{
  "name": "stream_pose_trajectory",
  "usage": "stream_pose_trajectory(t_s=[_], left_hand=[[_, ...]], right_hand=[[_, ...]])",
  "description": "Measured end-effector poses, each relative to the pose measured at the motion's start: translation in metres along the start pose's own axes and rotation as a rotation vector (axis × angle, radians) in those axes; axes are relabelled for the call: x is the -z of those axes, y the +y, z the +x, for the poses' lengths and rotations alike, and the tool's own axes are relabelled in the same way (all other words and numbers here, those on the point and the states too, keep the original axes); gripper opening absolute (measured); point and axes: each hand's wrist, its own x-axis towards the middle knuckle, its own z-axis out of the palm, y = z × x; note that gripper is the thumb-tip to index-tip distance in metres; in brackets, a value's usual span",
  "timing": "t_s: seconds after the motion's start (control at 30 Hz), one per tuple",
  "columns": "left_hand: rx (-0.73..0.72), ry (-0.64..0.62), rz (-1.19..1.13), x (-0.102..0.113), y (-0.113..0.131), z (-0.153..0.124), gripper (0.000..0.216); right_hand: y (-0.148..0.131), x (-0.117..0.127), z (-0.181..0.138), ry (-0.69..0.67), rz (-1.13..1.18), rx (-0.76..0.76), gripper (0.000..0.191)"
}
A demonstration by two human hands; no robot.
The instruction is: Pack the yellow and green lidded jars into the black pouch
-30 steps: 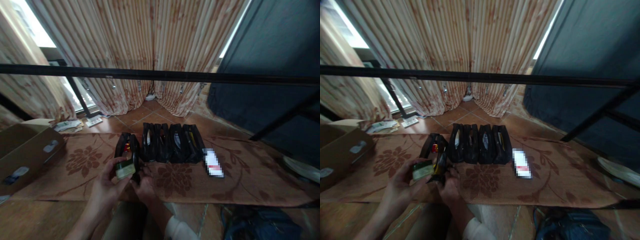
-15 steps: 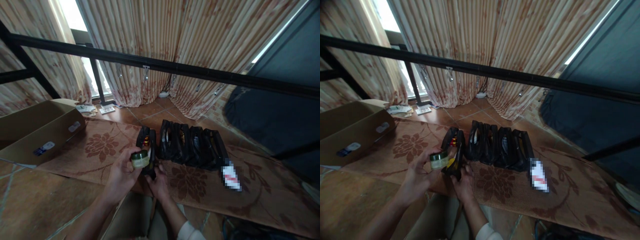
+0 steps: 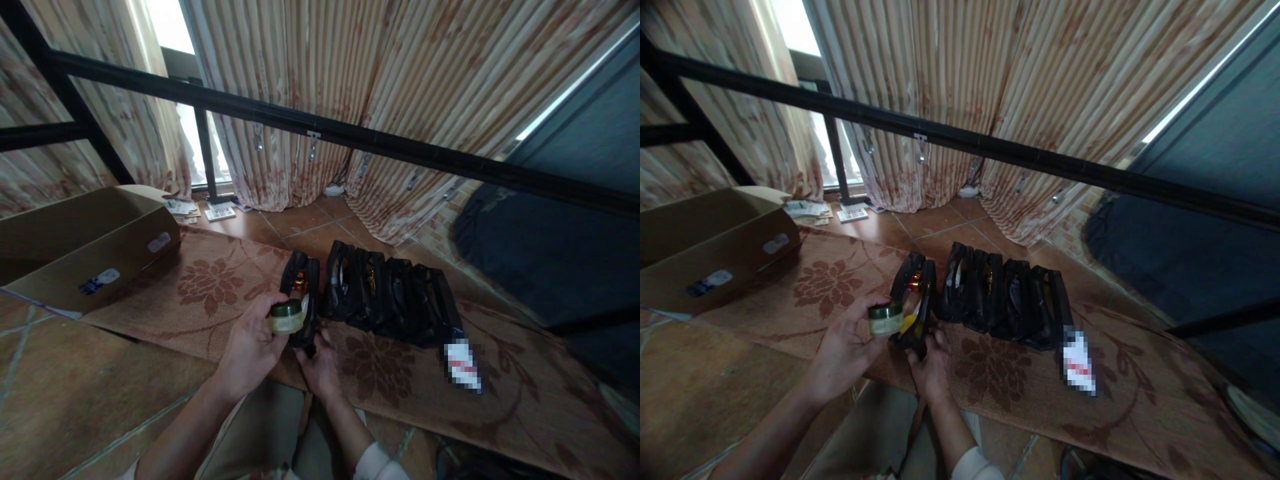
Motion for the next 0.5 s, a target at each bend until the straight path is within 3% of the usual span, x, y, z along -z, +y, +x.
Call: stream_pose_trajectory(t_s=[0.5], left_hand=[[-0.017, -0.003, 0.003, -0.0014, -0.0017, -0.0019, 0.035]], right_hand=[[-0.0005, -0.0002, -0.0001, -0.006, -0.042, -0.008, 0.036]])
